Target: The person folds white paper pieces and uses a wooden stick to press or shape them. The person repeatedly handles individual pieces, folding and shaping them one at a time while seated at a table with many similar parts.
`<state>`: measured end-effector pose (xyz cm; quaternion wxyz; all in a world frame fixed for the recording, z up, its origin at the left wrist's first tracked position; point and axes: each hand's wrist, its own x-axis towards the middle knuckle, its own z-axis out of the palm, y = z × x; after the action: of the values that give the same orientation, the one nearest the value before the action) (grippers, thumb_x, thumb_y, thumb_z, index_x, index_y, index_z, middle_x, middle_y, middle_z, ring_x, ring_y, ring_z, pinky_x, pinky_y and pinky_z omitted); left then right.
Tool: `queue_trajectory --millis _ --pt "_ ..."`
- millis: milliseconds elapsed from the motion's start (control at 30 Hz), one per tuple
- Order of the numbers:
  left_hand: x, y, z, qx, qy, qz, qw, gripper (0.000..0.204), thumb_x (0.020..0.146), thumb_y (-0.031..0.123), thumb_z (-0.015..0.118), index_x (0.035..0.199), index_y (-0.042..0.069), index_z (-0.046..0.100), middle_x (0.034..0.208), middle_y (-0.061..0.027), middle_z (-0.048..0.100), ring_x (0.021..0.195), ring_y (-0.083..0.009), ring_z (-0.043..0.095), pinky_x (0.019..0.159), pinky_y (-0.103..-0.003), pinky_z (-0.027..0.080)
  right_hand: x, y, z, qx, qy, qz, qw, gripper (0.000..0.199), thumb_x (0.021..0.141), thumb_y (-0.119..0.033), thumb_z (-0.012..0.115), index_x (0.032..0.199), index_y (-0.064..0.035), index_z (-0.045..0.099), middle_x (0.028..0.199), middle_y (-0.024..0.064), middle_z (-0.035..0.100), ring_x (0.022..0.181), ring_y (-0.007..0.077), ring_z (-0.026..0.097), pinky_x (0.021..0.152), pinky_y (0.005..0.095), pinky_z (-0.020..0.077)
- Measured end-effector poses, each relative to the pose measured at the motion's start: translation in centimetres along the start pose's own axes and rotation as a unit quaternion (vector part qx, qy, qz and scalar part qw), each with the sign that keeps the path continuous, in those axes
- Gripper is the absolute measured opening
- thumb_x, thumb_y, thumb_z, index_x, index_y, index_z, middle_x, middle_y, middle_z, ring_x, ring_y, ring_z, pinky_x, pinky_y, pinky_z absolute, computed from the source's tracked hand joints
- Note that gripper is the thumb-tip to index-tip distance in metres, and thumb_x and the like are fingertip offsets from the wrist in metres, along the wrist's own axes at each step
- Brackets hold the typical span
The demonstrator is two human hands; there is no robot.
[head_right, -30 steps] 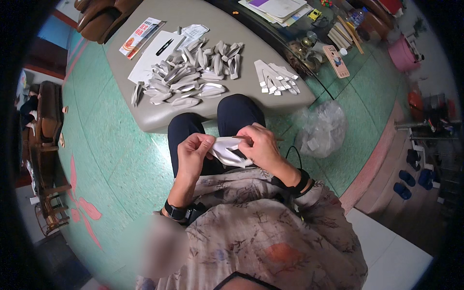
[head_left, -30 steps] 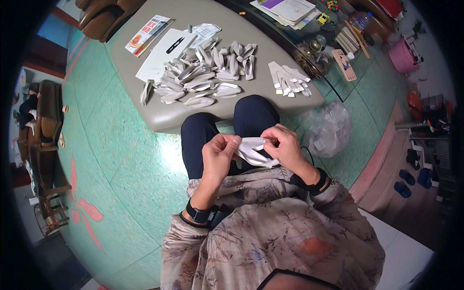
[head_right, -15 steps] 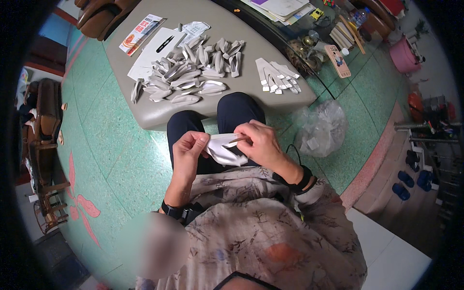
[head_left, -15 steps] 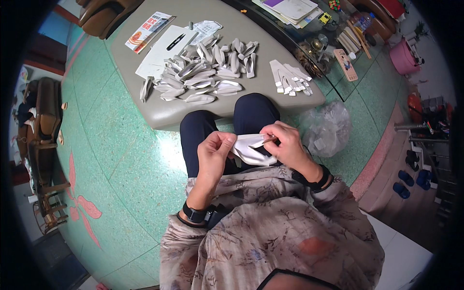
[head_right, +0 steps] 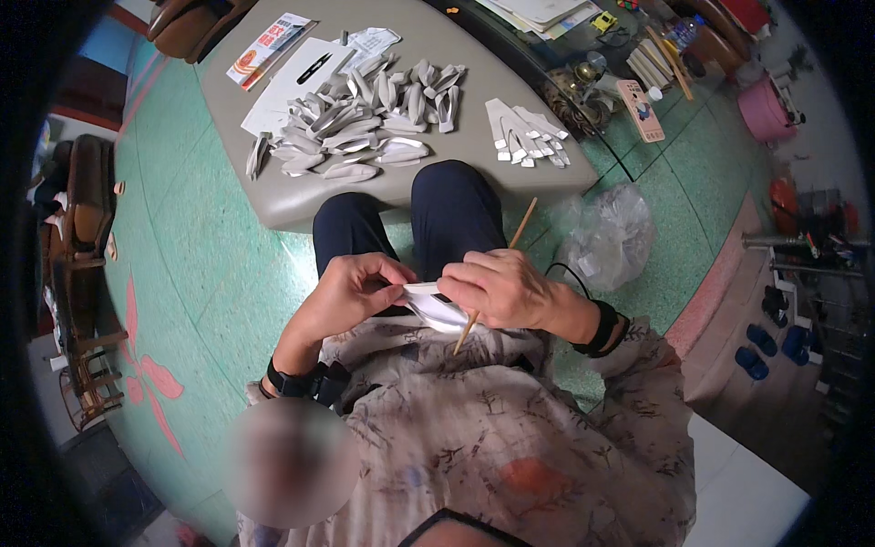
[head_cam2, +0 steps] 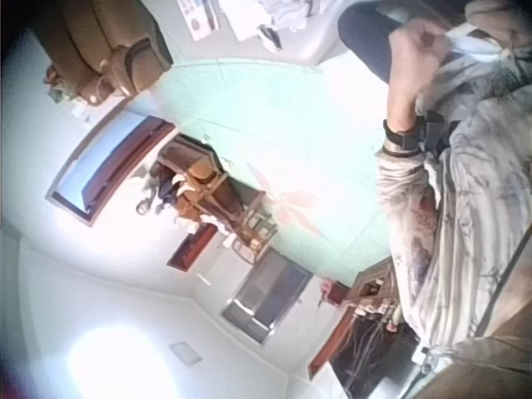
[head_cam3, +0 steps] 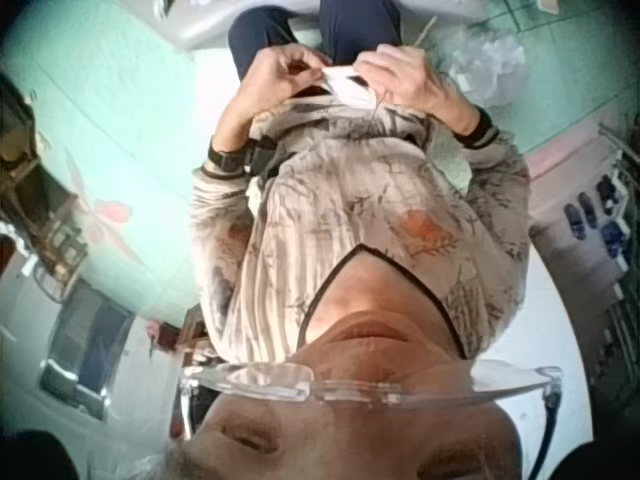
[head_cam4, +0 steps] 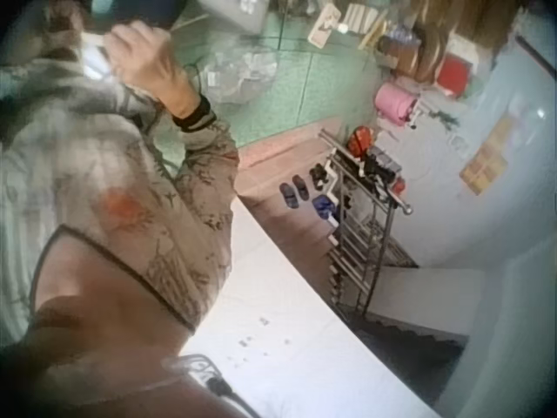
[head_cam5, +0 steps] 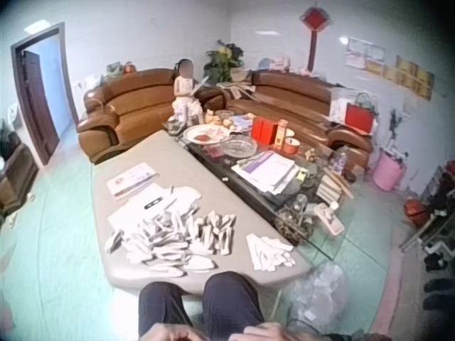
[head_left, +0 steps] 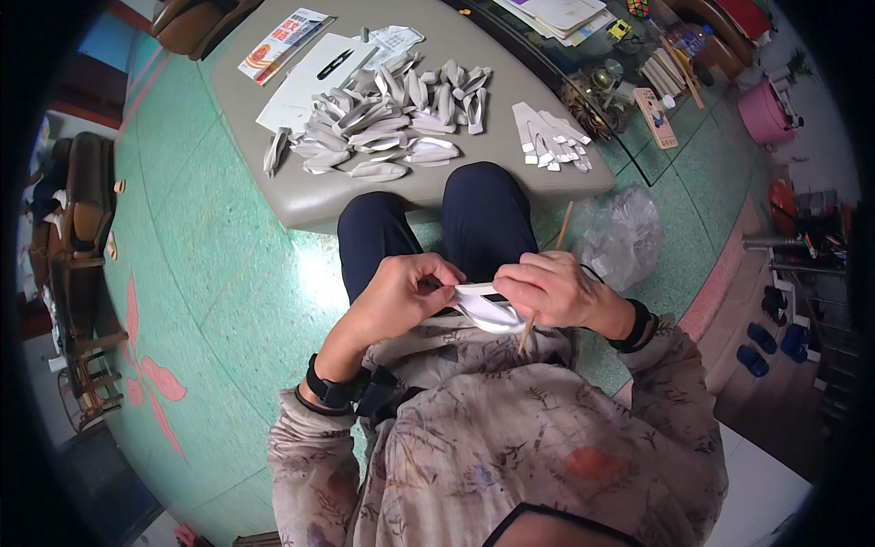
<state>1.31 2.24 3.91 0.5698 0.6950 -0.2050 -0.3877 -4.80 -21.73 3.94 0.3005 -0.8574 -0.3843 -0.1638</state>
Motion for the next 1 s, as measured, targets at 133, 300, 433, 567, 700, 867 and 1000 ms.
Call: queue_trajectory --millis 133,300,433,567,700,867,1000 --pt "-0.2 0.3 0.5 0.009 0.008 0.009 1.0 0.011 0.084 0.003 0.065 0.092 -0.005 0.065 0.085 -0.0078 0.067 0.075 -0.0083 0.06 0.066 -0.024 0.05 -0.1 -0.3 -0.4 -0.041 0.003 -0.054 0.998 0.022 0.061 -0.005 0.065 0.083 -0.0013 0.062 0.088 0.0049 0.061 0.055 0.0126 0.051 0.043 0.0257 0.0392" --pt "-0.3 -0.2 1.1 0.015 0.018 0.038 0.999 0.012 0.084 0.004 0.064 0.093 -0.005 0.066 0.082 -0.0091 0.067 0.073 -0.0092 0.06 0.064 -0.023 0.049 -0.3 -0.8 -0.5 -0.065 0.006 -0.077 0.995 0.02 0.064 -0.006 0.066 0.084 -0.0017 0.063 0.089 0.0049 0.061 0.055 0.0104 0.051 0.042 0.0235 0.0382" --pt "-0.4 -0.2 1.4 0.039 0.017 0.044 0.998 0.011 0.084 0.001 0.062 0.093 -0.005 0.064 0.08 -0.0103 0.065 0.069 -0.0115 0.061 0.062 -0.025 0.049 -0.6 -0.9 -0.3 -0.078 0.02 -0.081 0.993 0.019 0.066 -0.005 0.066 0.085 -0.0013 0.064 0.09 0.0058 0.062 0.053 0.0103 0.053 0.042 0.0229 0.0393" --pt "-0.5 0.3 2.4 0.074 0.034 0.108 0.991 0.01 0.084 -0.001 0.06 0.093 -0.004 0.062 0.082 -0.0109 0.064 0.066 -0.0139 0.06 0.06 -0.027 0.048 -0.8 -1.0 -0.2 -0.082 0.024 -0.074 0.994 0.02 0.066 -0.005 0.066 0.086 -0.0007 0.064 0.092 0.0071 0.062 0.052 0.0106 0.054 0.043 0.0227 0.0404" --pt "-0.6 0.4 2.6 0.06 0.049 0.093 0.993 0.01 0.084 0.001 0.061 0.093 -0.004 0.063 0.084 -0.0123 0.065 0.068 -0.0151 0.061 0.062 -0.028 0.049 -0.7 -1.0 -0.4 -0.086 0.04 -0.075 0.993 0.02 0.064 -0.005 0.065 0.084 -0.0008 0.063 0.089 0.0075 0.062 0.054 0.0106 0.053 0.043 0.0214 0.0405" --pt "-0.5 0.4 2.8 0.034 0.069 0.093 0.993 0.012 0.085 0.004 0.063 0.093 -0.004 0.065 0.082 -0.0127 0.066 0.069 -0.015 0.061 0.062 -0.027 0.049 -0.2 -1.0 -1.0 -0.08 0.015 -0.079 0.994 0.022 0.067 -0.005 0.067 0.088 0.0004 0.062 0.089 0.0087 0.063 0.057 0.0129 0.057 0.045 0.0222 0.0431" --pt "-0.6 0.4 3.1 0.064 0.11 0.089 0.988 0.011 0.085 0.003 0.062 0.093 -0.004 0.065 0.083 -0.0117 0.066 0.068 -0.0151 0.061 0.062 -0.026 0.049 -0.4 -1.5 0.0 0.071 0.115 0.15 0.979 0.026 0.074 -0.004 0.072 0.095 0.0015 0.058 0.089 0.0111 0.065 0.067 0.0191 0.065 0.051 0.025 0.0489"
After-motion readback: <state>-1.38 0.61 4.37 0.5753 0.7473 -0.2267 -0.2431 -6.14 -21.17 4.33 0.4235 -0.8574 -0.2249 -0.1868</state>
